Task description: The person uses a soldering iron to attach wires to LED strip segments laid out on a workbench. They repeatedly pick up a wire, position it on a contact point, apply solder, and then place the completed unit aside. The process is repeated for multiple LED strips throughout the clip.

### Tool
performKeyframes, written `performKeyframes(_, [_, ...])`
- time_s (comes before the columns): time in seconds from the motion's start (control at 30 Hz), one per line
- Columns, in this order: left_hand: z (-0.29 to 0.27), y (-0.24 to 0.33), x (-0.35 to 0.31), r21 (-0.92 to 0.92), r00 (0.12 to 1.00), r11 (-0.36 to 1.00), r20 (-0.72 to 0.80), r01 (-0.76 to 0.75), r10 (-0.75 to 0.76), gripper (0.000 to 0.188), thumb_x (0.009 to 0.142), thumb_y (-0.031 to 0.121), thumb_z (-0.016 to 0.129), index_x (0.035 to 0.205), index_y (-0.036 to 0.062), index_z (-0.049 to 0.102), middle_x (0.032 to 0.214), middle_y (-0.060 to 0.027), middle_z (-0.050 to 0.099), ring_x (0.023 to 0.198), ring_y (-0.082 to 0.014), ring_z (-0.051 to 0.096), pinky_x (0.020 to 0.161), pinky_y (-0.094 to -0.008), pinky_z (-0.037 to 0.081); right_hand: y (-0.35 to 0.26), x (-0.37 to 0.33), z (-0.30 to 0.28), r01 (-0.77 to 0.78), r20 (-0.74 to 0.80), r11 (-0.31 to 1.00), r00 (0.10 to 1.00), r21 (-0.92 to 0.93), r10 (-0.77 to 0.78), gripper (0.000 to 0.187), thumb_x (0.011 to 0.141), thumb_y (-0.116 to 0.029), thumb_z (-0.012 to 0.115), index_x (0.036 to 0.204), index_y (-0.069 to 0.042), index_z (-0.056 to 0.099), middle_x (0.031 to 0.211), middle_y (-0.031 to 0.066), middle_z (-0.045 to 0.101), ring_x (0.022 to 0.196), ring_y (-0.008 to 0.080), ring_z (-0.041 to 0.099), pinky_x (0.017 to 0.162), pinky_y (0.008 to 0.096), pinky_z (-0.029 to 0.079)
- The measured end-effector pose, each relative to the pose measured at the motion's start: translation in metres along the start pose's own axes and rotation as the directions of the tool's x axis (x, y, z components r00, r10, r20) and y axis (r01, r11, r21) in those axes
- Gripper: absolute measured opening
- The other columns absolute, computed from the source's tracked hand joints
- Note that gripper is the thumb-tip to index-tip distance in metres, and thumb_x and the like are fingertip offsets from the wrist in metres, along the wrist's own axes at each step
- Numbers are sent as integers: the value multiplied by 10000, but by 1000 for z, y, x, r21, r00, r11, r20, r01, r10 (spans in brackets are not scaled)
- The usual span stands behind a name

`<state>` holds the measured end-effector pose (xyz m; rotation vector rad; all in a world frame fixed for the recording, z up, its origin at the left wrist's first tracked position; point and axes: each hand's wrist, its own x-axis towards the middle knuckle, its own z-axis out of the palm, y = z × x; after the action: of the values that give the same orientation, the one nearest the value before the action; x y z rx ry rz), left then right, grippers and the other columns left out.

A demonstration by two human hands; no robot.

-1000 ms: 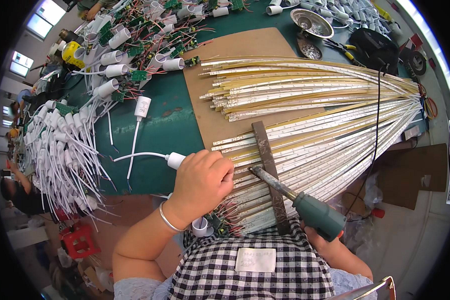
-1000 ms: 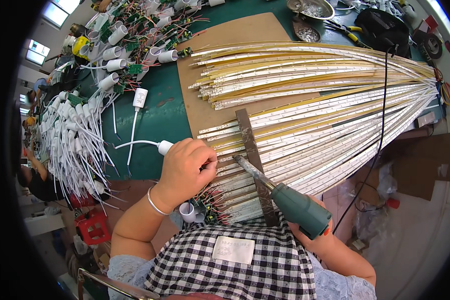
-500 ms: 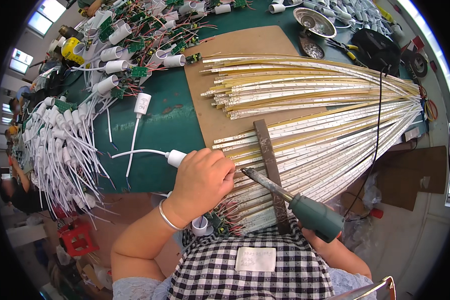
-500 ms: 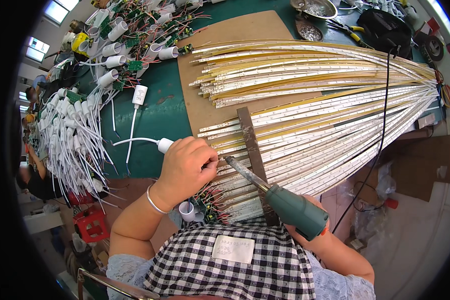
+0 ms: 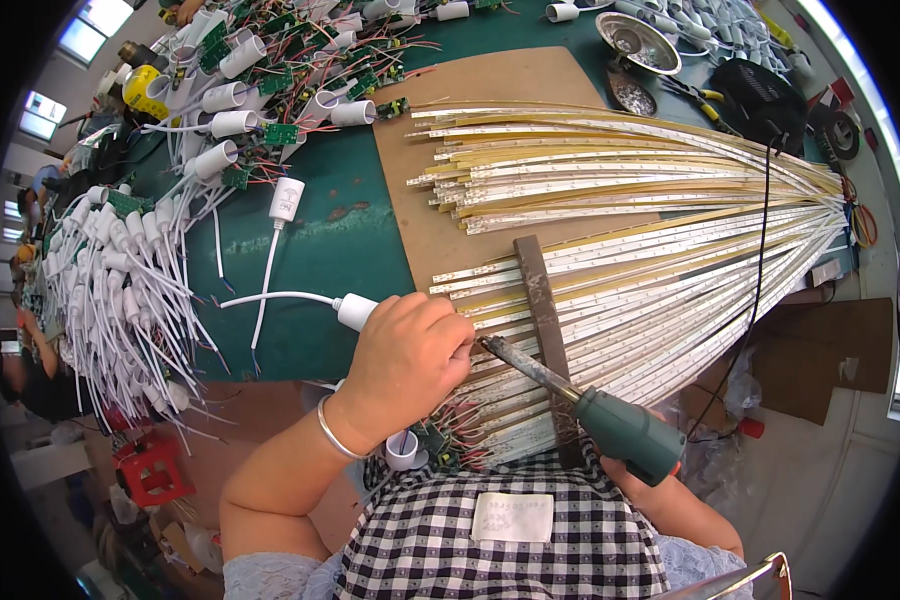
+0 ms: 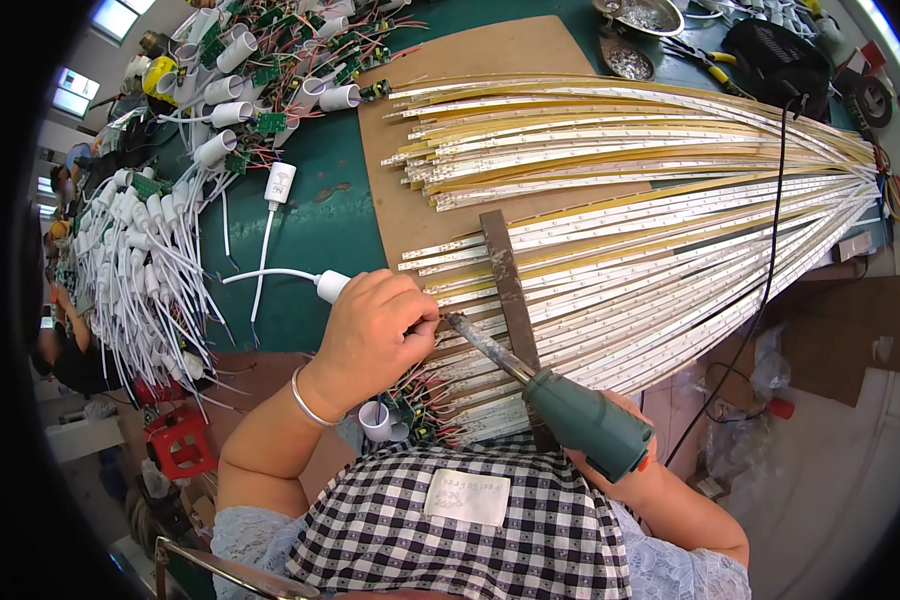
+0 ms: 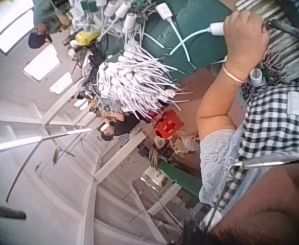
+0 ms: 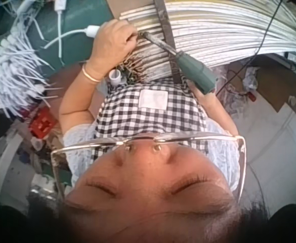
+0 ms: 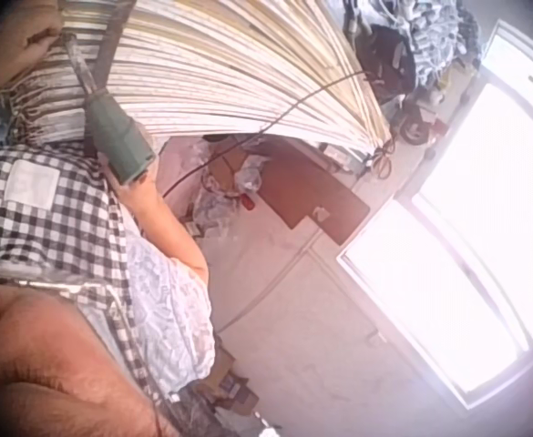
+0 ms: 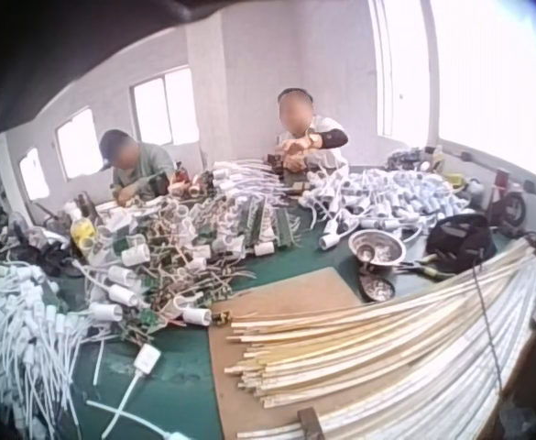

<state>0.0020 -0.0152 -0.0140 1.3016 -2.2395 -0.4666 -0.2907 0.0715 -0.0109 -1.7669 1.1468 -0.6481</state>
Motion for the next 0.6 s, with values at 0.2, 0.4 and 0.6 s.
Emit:
performKeyframes(0.2, [-1, 0, 0, 18, 1000, 1000, 13, 3, -3, 125, 652, 31, 675, 712, 79, 576, 710, -39, 553, 706, -245, 535, 640, -362, 419, 0, 1, -11, 69, 23, 996, 997, -50, -68, 320, 756, -84, 687, 1063, -15, 630, 960, 118, 680, 829, 267, 663, 754, 348, 519])
performKeyframes(0.4, [-2, 1, 1, 27, 1000, 1000, 24, 5, -6, 120, 658, 37, 681, 715, 75, 583, 709, -41, 556, 706, -244, 538, 641, -362, 425, 0, -8, -5, -84, -140, 911, 978, 405, 153, 584, 893, -465, 598, 1217, 15, 521, 1004, 104, 603, 684, 169, 604, 585, 300, 480])
performKeyframes(0.6, [-2, 2, 1, 26, 1000, 1000, 29, 11, -12, 117, 662, 36, 680, 714, 77, 583, 711, -43, 553, 709, -246, 537, 644, -362, 424, 7, -12, 0, -127, -56, 912, 985, 390, 161, 630, 887, -509, 588, 1243, 6, 520, 844, 91, 609, 683, 158, 583, 630, 291, 442])
